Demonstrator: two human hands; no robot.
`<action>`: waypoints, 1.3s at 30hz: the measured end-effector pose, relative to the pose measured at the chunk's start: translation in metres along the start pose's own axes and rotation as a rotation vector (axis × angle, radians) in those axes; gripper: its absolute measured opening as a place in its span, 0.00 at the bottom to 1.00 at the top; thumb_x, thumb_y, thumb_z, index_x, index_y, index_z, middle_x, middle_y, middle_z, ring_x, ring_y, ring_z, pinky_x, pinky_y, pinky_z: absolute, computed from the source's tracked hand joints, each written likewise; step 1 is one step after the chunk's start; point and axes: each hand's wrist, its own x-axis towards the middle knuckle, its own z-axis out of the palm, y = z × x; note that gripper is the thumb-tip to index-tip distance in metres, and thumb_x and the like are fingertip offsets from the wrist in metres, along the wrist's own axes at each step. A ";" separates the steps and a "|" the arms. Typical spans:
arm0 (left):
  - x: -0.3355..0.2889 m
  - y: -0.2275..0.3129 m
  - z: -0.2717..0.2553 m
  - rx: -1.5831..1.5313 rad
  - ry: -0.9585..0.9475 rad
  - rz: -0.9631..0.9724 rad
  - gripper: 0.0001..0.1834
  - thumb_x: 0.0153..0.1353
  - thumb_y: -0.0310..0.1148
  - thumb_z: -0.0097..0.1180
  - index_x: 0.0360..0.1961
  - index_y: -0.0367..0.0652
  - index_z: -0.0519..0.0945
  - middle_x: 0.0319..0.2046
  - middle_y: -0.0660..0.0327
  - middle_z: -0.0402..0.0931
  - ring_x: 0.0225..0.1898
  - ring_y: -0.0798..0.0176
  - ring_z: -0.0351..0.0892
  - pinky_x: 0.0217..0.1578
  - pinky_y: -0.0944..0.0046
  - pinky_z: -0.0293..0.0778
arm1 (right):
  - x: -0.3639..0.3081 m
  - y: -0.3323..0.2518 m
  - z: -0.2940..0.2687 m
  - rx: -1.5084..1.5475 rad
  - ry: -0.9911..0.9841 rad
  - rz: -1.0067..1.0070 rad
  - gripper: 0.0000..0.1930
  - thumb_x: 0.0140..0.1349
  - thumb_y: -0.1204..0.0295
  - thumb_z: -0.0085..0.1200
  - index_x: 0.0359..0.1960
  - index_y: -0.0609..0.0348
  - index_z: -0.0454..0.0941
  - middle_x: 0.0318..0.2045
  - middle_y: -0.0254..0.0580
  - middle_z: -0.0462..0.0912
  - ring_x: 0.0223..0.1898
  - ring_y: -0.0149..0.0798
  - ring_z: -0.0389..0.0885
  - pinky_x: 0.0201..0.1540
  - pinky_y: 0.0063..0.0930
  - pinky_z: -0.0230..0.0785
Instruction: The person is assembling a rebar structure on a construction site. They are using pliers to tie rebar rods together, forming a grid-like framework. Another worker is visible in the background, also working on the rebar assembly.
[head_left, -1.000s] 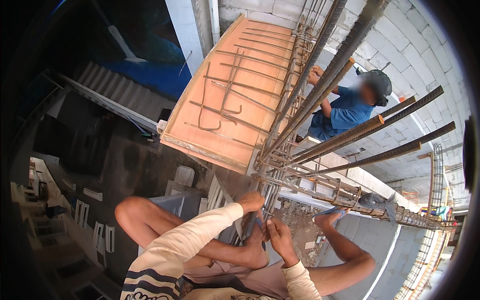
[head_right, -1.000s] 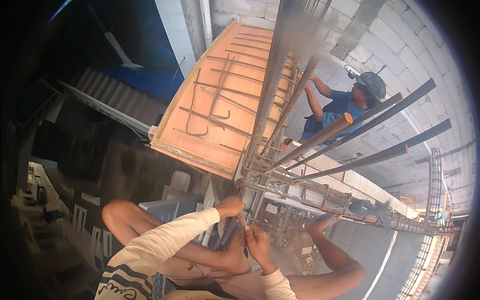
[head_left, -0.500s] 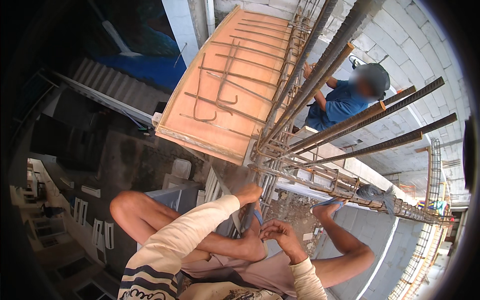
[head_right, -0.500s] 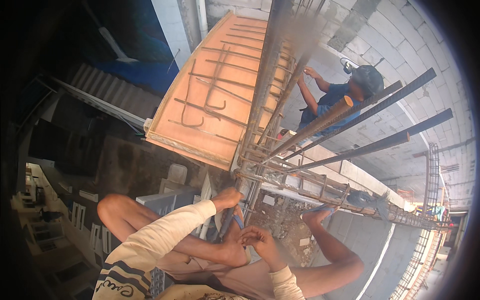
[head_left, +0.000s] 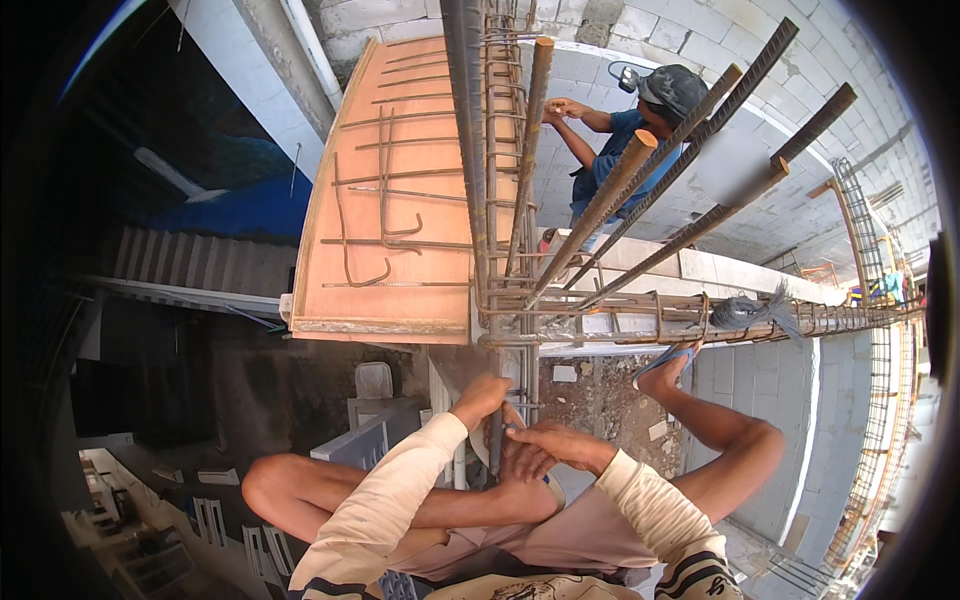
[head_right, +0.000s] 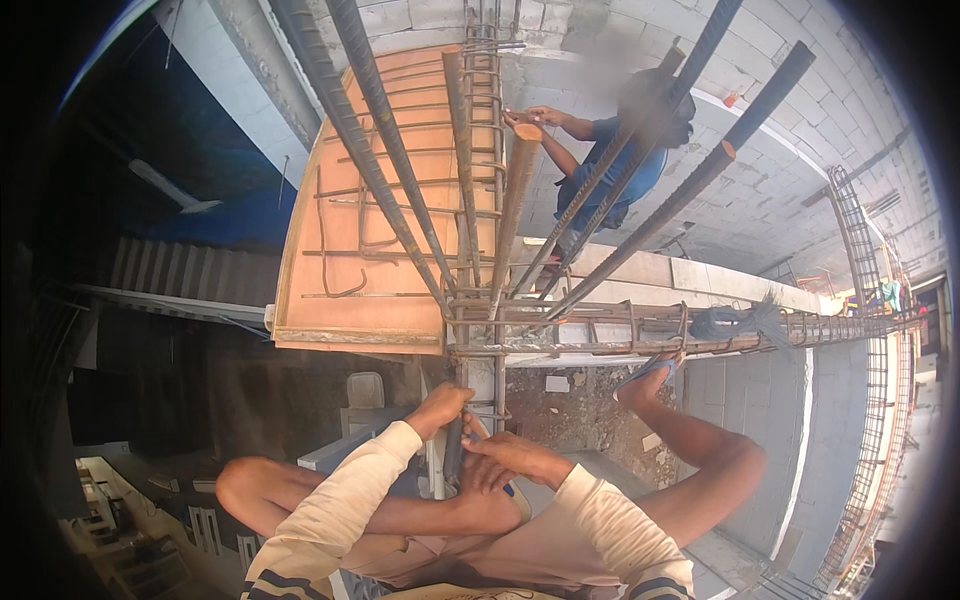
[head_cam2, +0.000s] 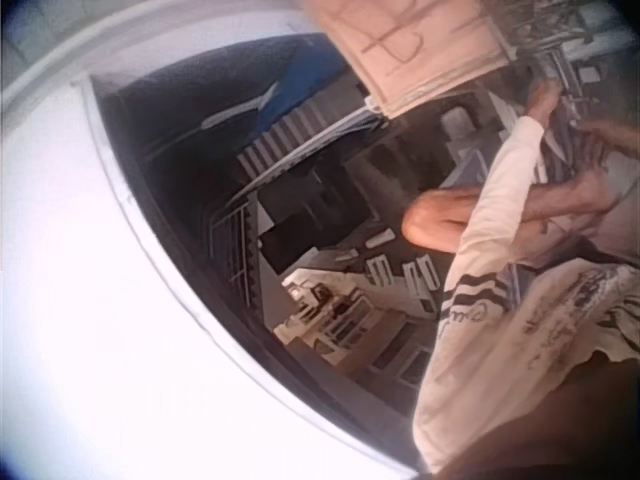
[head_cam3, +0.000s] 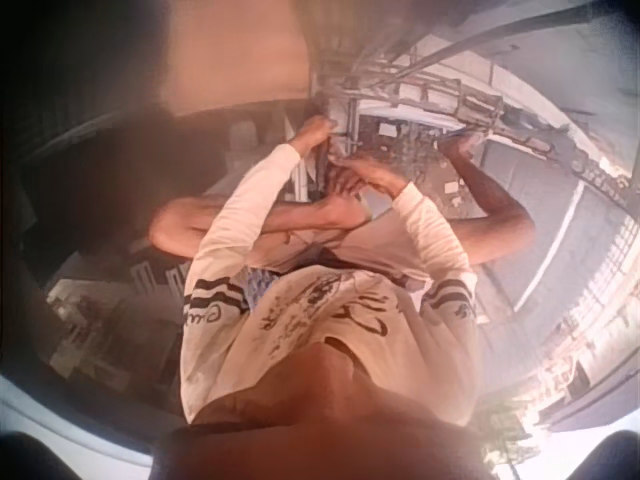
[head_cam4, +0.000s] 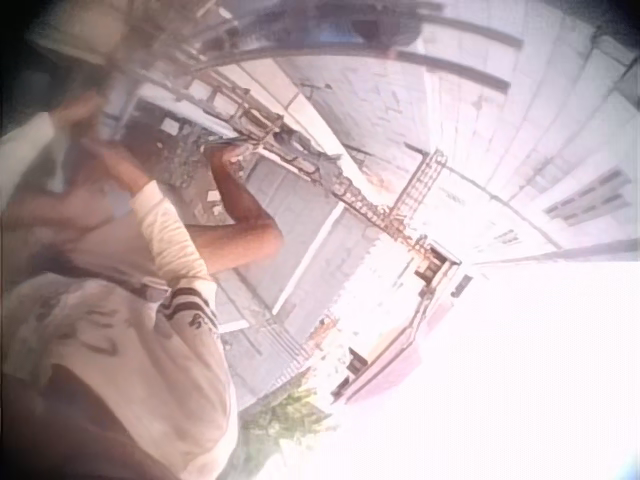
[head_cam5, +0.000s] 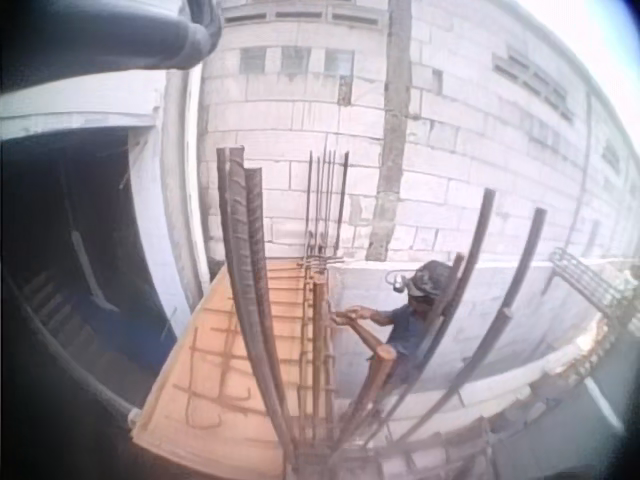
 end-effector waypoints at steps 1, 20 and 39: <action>-0.004 0.003 0.001 0.010 0.010 -0.019 0.17 0.69 0.36 0.49 0.32 0.29 0.76 0.20 0.55 0.75 0.19 0.57 0.77 0.23 0.55 0.70 | 0.003 -0.001 0.004 -0.027 0.013 0.008 0.30 0.69 0.49 0.53 0.47 0.73 0.77 0.32 0.53 0.86 0.32 0.43 0.87 0.36 0.30 0.81; -0.007 0.008 0.001 -0.022 -0.002 -0.009 0.19 0.70 0.39 0.48 0.33 0.28 0.75 0.20 0.51 0.76 0.18 0.56 0.78 0.22 0.55 0.72 | 0.001 0.017 0.019 -1.323 0.145 -0.499 0.13 0.65 0.69 0.49 0.43 0.69 0.77 0.27 0.47 0.84 0.33 0.44 0.87 0.39 0.36 0.78; 0.006 0.000 0.005 0.452 0.174 0.042 0.38 0.72 0.56 0.41 0.39 0.22 0.80 0.31 0.43 0.83 0.38 0.47 0.85 0.42 0.51 0.73 | 0.030 -0.020 0.068 0.251 0.274 0.128 0.22 0.66 0.68 0.50 0.60 0.57 0.62 0.35 0.40 0.72 0.31 0.41 0.79 0.42 0.46 0.78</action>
